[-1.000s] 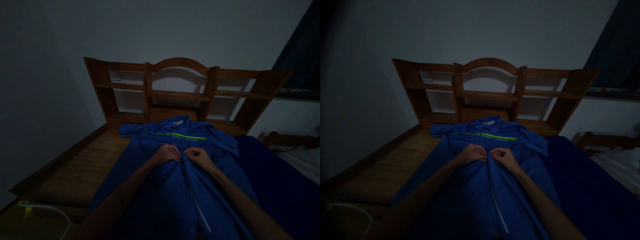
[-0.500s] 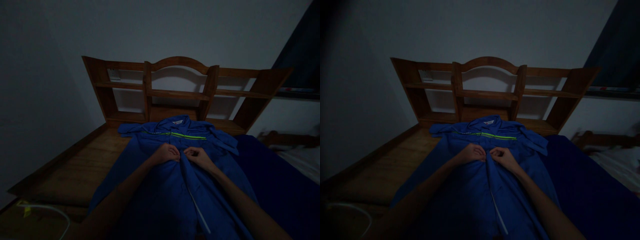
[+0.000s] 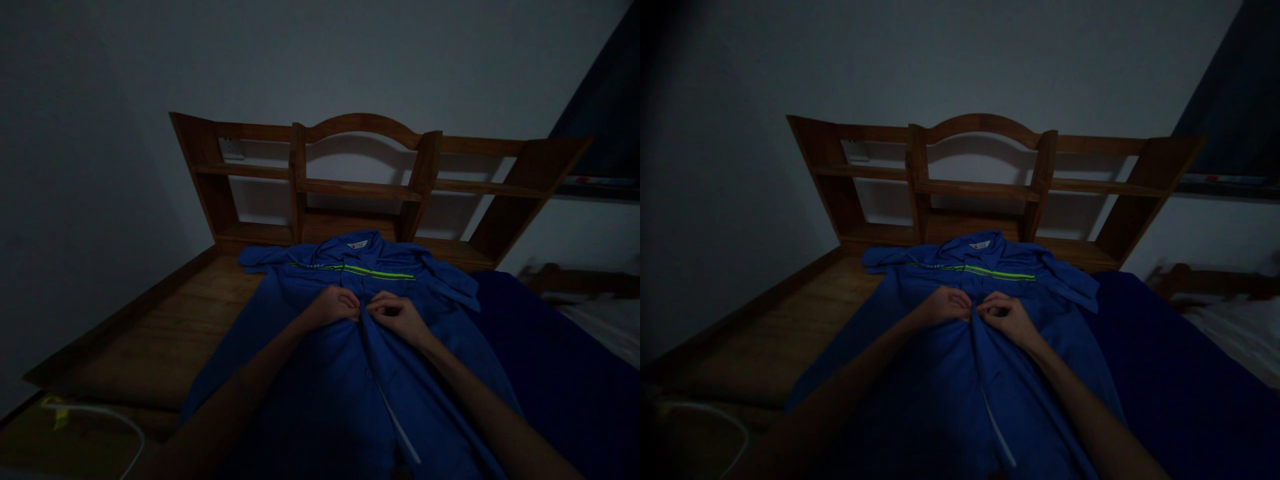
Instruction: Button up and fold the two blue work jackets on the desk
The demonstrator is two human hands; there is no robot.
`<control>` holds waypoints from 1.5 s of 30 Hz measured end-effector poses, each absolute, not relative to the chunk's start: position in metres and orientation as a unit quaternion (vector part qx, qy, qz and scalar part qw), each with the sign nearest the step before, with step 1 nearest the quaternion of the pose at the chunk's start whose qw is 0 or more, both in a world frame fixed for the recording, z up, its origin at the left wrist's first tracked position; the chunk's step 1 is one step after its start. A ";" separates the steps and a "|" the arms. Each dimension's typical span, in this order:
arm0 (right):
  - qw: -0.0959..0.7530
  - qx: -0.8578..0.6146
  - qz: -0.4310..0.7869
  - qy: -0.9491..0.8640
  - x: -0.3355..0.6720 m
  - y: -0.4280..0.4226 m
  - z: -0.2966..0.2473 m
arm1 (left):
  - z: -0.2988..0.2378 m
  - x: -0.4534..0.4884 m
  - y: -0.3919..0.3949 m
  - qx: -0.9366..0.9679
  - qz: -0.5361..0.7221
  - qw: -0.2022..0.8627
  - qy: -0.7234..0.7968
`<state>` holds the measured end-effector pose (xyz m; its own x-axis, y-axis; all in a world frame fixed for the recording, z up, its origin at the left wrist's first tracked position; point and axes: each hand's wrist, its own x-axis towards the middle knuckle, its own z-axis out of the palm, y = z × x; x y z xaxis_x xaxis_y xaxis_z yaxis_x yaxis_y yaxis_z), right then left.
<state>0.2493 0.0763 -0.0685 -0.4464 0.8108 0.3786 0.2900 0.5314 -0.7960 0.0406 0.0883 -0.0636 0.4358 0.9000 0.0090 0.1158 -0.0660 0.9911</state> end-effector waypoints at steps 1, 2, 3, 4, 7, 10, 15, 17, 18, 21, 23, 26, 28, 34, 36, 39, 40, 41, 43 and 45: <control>0.395 -0.349 0.315 -0.790 0.249 0.076 -0.068 | -0.064 0.040 0.088 0.621 0.355 0.573 0.400; 0.395 -0.347 0.298 -0.796 0.249 0.075 -0.067 | -0.064 0.040 0.089 0.601 0.358 0.591 0.402; 0.395 -0.347 0.283 -0.802 0.249 0.074 -0.067 | -0.064 0.040 0.089 0.580 0.359 0.609 0.405; 0.395 -0.347 0.271 -0.806 0.249 0.074 -0.067 | -0.065 0.040 0.089 0.563 0.360 0.623 0.407; 0.404 -0.349 0.250 -0.808 0.247 0.073 -0.068 | -0.065 0.040 0.089 0.540 0.355 0.642 0.412; 0.409 -0.346 0.247 -0.807 0.245 0.072 -0.069 | -0.065 0.038 0.089 0.541 0.342 0.646 0.416; 0.409 -0.349 0.249 -0.806 0.242 0.071 -0.071 | -0.066 0.037 0.090 0.543 0.323 0.662 0.402; 0.412 -0.352 0.251 -0.802 0.242 0.071 -0.071 | -0.067 0.037 0.091 0.542 0.321 0.669 0.394; 0.413 -0.352 0.254 -0.801 0.242 0.071 -0.071 | -0.068 0.037 0.091 0.541 0.321 0.672 0.392; 0.406 -0.349 0.271 -0.800 0.243 0.074 -0.072 | -0.068 0.036 0.090 0.538 0.319 0.677 0.387; 0.395 -0.352 0.283 -0.800 0.244 0.077 -0.074 | -0.067 0.035 0.089 0.535 0.319 0.680 0.387; 0.380 -0.362 0.295 -0.799 0.245 0.078 -0.077 | -0.064 0.035 0.088 0.523 0.322 0.688 0.386; 0.377 -0.367 0.288 -0.800 0.244 0.077 -0.078 | -0.061 0.036 0.087 0.509 0.322 0.698 0.387; 0.372 -0.346 0.196 -0.839 0.238 0.069 -0.077 | -0.062 0.041 0.085 0.497 0.331 0.678 0.428; 0.365 -0.344 0.178 -0.847 0.236 0.068 -0.077 | -0.063 0.040 0.085 0.496 0.333 0.675 0.433; 0.354 -0.344 0.185 -0.850 0.236 0.067 -0.076 | -0.064 0.038 0.086 0.488 0.329 0.691 0.420; 0.352 -0.345 0.193 -0.848 0.237 0.067 -0.076 | -0.064 0.037 0.086 0.488 0.326 0.694 0.417; 0.351 -0.348 0.202 -0.845 0.238 0.068 -0.075 | -0.064 0.036 0.087 0.488 0.324 0.695 0.416; 0.354 -0.365 0.222 -0.832 0.239 0.069 -0.075 | -0.064 0.034 0.088 0.488 0.322 0.702 0.408; 0.360 -0.394 0.250 -0.808 0.241 0.072 -0.075 | -0.064 0.032 0.089 0.488 0.322 0.716 0.382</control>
<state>0.2408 0.0717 -0.0748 -0.4303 0.8172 0.3834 0.4572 0.5635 -0.6880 0.0317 0.0890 -0.0641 0.5018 0.8332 -0.2323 -0.0885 0.3166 0.9444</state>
